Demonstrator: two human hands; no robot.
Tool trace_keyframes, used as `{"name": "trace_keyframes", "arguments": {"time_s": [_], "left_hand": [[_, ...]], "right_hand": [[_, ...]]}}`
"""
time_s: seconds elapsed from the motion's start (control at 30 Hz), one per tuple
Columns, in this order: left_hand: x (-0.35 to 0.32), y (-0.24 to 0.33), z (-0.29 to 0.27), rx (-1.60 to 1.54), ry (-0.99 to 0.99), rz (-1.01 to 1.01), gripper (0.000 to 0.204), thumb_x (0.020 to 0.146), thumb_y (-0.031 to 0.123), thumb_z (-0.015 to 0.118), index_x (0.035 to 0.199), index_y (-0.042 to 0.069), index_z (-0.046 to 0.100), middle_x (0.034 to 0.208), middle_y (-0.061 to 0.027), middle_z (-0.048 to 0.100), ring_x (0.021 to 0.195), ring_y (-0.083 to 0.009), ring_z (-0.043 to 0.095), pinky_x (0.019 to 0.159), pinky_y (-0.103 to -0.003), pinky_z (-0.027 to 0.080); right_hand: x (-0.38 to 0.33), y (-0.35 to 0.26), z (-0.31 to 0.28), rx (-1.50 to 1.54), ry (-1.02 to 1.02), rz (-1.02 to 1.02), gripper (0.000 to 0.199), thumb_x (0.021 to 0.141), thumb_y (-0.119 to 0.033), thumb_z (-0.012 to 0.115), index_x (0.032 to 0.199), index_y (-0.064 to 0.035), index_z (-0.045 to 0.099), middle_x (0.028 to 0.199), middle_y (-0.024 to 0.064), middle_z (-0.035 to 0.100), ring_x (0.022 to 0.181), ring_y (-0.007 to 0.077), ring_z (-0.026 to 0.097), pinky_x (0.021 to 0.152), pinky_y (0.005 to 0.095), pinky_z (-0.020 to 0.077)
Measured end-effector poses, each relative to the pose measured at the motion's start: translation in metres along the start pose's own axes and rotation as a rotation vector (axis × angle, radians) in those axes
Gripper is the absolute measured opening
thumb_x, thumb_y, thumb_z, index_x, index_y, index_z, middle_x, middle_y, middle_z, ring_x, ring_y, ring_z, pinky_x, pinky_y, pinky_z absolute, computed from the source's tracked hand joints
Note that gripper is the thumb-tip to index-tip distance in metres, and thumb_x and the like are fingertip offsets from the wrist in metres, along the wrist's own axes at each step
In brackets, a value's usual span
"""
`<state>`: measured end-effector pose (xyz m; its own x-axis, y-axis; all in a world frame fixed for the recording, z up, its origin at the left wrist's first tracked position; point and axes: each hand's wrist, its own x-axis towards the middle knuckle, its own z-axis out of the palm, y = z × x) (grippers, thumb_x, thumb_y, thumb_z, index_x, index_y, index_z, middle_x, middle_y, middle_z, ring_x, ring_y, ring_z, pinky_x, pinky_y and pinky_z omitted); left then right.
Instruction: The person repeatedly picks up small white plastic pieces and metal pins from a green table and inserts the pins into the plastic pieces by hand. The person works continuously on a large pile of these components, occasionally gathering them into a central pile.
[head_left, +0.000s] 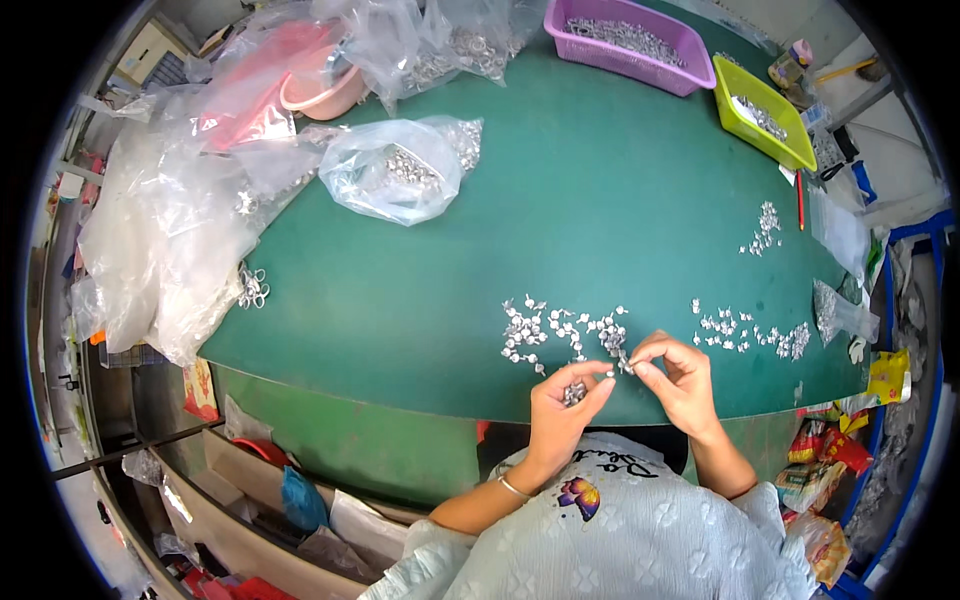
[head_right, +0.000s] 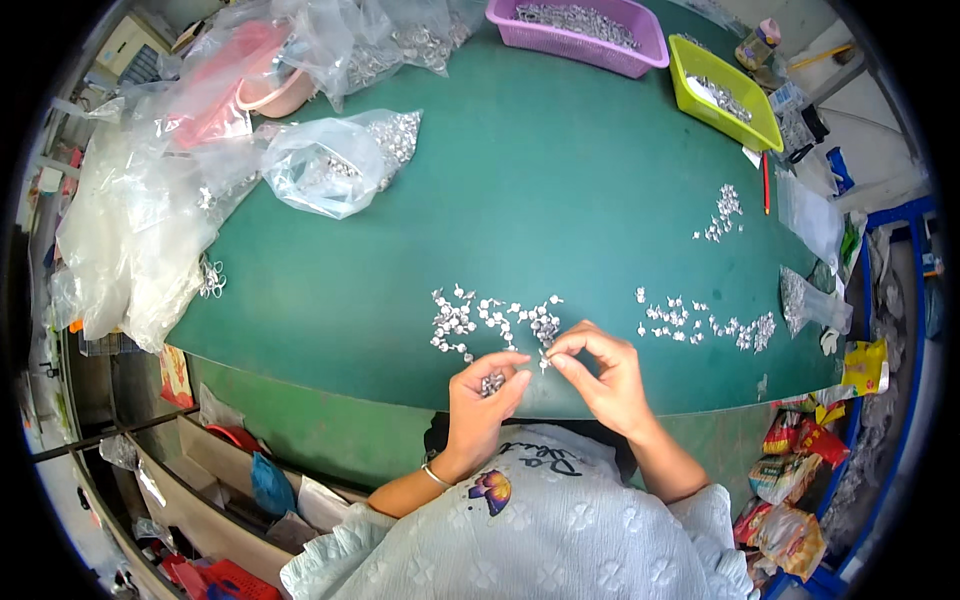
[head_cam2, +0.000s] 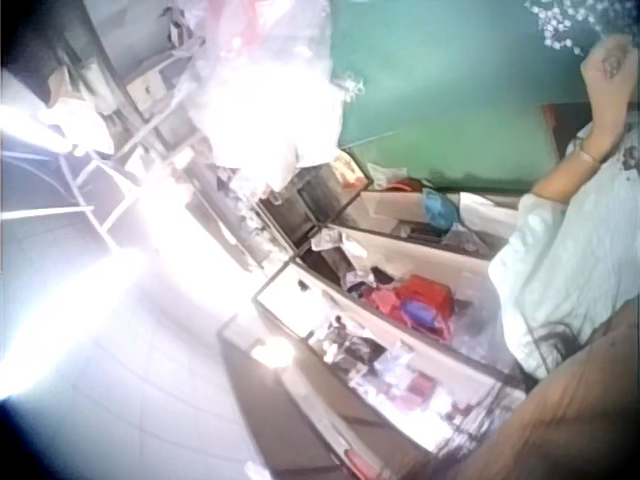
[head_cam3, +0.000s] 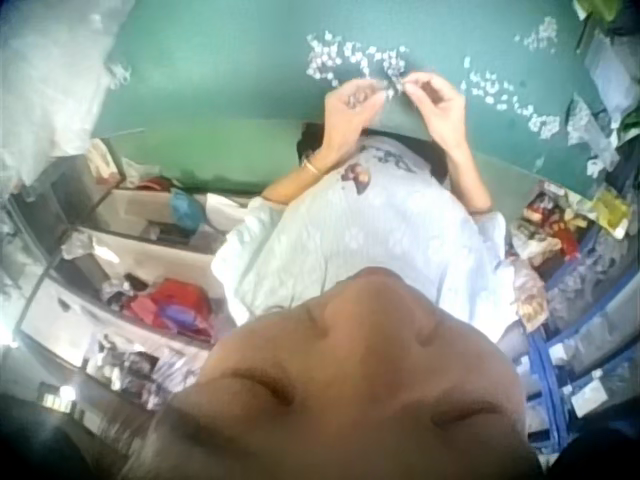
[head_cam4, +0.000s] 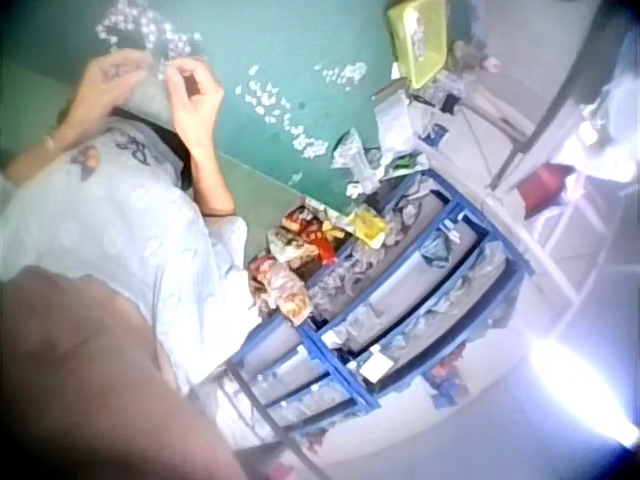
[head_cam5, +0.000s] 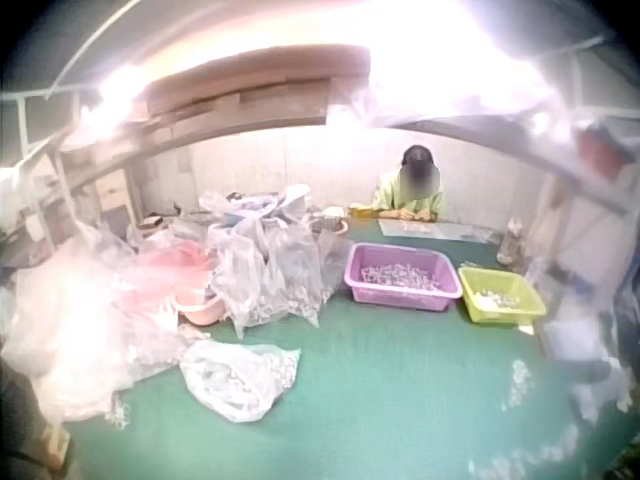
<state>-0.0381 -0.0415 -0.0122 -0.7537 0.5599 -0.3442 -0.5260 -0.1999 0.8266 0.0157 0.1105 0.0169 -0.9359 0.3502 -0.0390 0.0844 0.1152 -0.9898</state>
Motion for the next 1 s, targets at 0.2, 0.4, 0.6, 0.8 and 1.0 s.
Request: {"name": "trace_keyframes", "arguments": {"time_s": [0.2,0.4,0.6,0.8,1.0], "left_hand": [[0.006,0.014,0.009,-0.036,-0.043,0.017,0.016,0.077,-0.001,0.065,0.093,0.002,0.065,0.066,0.0052,0.049,0.060,-0.0015,0.040,0.053,-0.017,0.032],[0.008,0.017,0.011,-0.045,-0.068,0.068,0.013,0.076,-0.004,0.063,0.089,-0.002,0.064,0.067,0.0022,0.053,0.057,-0.0020,0.043,0.049,-0.017,0.032],[0.004,0.024,0.010,-0.046,-0.140,0.106,0.017,0.074,-0.005,0.063,0.091,-0.003,0.064,0.066,0.0020,0.052,0.060,-0.0029,0.043,0.054,-0.018,0.033],[0.001,0.026,0.011,-0.023,-0.168,0.144,0.019,0.073,-0.007,0.064,0.091,-0.003,0.063,0.065,0.0015,0.052,0.060,-0.0032,0.043,0.054,-0.018,0.033],[-0.002,0.028,0.016,-0.047,-0.175,0.206,0.020,0.073,-0.007,0.065,0.092,-0.002,0.063,0.064,0.0020,0.052,0.058,-0.0023,0.043,0.051,-0.017,0.033]], "right_hand": [[0.004,-0.020,0.003,-0.138,0.014,-0.232,0.008,0.073,0.005,0.062,0.081,0.0031,0.061,0.078,0.0108,0.061,0.074,0.0207,0.057,0.069,0.0304,0.0436],[0.004,-0.025,0.005,-0.215,0.031,-0.312,0.010,0.071,0.005,0.063,0.080,0.0037,0.060,0.076,0.0112,0.060,0.071,0.0223,0.056,0.065,0.0303,0.0438],[0.002,-0.032,0.005,-0.404,0.053,-0.472,0.011,0.067,0.004,0.064,0.078,0.0026,0.060,0.075,0.0109,0.059,0.069,0.0241,0.055,0.064,0.0324,0.0410],[-0.001,-0.038,0.006,-0.430,0.063,-0.546,0.011,0.068,0.002,0.065,0.079,0.0020,0.060,0.076,0.0105,0.059,0.068,0.0239,0.054,0.063,0.0322,0.0392],[-0.005,-0.040,0.006,-0.402,0.078,-0.545,0.012,0.068,0.004,0.065,0.080,0.0026,0.060,0.077,0.0113,0.059,0.068,0.0239,0.054,0.063,0.0324,0.0398]]}}
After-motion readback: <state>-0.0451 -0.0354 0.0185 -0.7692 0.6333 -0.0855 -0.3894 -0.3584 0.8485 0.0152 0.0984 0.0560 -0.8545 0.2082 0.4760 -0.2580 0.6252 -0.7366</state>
